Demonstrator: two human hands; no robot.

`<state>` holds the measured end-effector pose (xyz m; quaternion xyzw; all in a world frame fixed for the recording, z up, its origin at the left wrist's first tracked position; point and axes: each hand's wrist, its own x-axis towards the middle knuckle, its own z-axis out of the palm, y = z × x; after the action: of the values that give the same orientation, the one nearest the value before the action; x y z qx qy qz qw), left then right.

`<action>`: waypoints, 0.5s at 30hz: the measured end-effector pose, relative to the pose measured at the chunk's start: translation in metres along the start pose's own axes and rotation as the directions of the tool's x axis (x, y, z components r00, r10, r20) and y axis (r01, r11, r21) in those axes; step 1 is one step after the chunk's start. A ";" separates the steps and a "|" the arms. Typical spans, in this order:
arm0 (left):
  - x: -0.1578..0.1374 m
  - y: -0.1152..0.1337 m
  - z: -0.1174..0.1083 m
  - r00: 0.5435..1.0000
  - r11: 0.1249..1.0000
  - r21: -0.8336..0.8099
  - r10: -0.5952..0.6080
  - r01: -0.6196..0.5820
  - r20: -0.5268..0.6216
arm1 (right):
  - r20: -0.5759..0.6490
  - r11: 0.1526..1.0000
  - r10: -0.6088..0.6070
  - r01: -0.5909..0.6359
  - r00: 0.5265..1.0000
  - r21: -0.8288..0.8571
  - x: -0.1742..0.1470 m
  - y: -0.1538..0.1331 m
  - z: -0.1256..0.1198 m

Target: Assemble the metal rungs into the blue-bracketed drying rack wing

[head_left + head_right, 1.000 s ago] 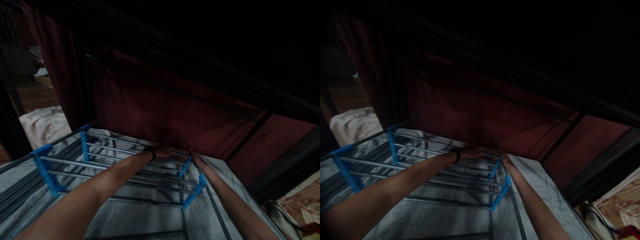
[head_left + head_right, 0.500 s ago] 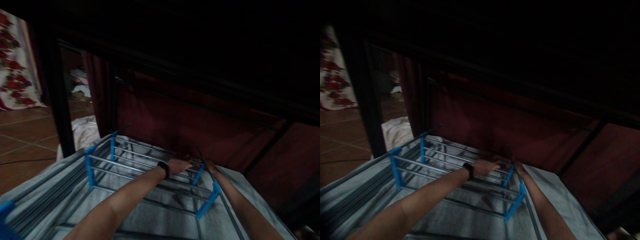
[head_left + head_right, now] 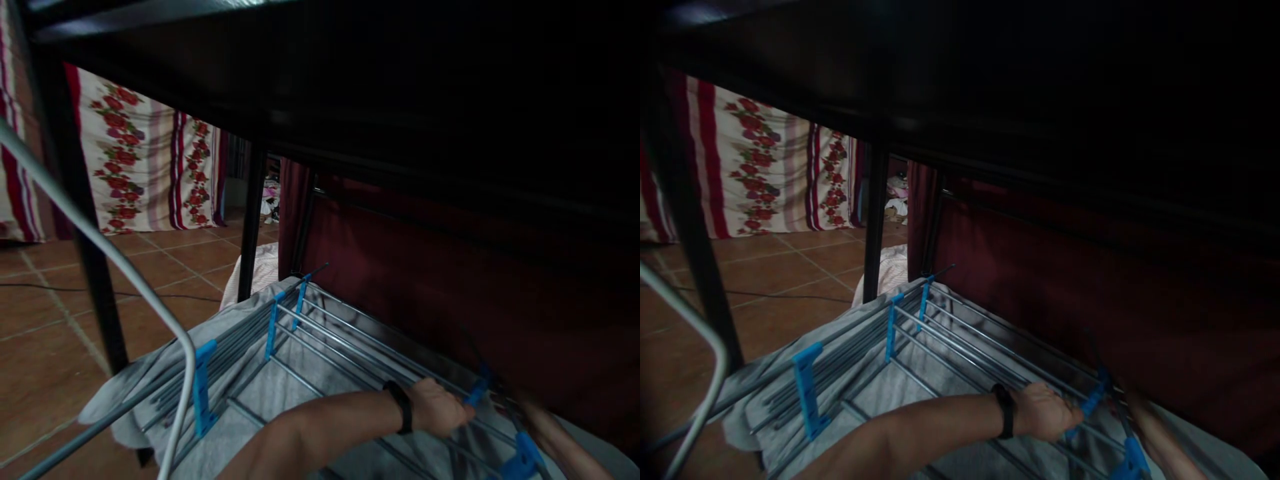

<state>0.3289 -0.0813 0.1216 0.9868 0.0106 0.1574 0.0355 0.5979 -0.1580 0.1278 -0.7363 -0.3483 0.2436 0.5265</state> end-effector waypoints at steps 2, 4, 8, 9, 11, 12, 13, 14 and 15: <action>0.003 0.002 -0.007 0.999 1.000 0.012 -0.015 0.015 0.033 | 0.007 0.980 0.176 -0.176 0.984 0.090 -0.012 0.002 0.002; 0.000 0.007 -0.016 0.998 0.999 0.018 -0.033 0.032 0.052 | 0.004 0.959 0.254 -0.253 0.967 0.131 -0.029 -0.001 0.009; -0.011 0.020 -0.040 0.988 0.989 0.002 -0.148 0.148 0.048 | 0.130 0.924 0.276 -0.300 0.952 0.237 -0.078 -0.023 0.027; -0.013 0.022 -0.044 0.989 0.990 -0.007 -0.139 0.139 0.047 | 0.113 0.912 0.288 -0.308 0.951 0.272 -0.088 -0.030 0.031; -0.010 0.021 -0.049 0.992 0.994 -0.025 -0.107 0.109 0.061 | 0.140 0.898 0.235 -0.270 0.962 0.347 -0.099 -0.043 0.035; -0.008 0.019 -0.050 0.991 0.993 -0.028 -0.113 0.115 0.066 | 0.136 0.890 0.229 -0.264 0.964 0.372 -0.101 -0.046 0.036; -0.004 0.018 -0.050 0.987 0.990 -0.024 -0.139 0.142 0.078 | 0.122 0.882 0.230 -0.260 0.965 0.392 -0.102 -0.048 0.036; -0.001 0.018 -0.050 0.984 0.987 -0.018 -0.159 0.160 0.079 | 0.131 0.876 0.222 -0.257 0.966 0.409 -0.102 -0.048 0.035; 0.002 0.018 -0.049 0.983 0.986 -0.014 -0.163 0.164 0.085 | 0.142 0.872 0.214 -0.255 0.966 0.417 -0.102 -0.048 0.034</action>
<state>0.3153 -0.0961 0.1701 0.9879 0.0885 0.1129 0.0588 0.4960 -0.2060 0.1610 -0.6261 -0.2173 0.4102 0.6265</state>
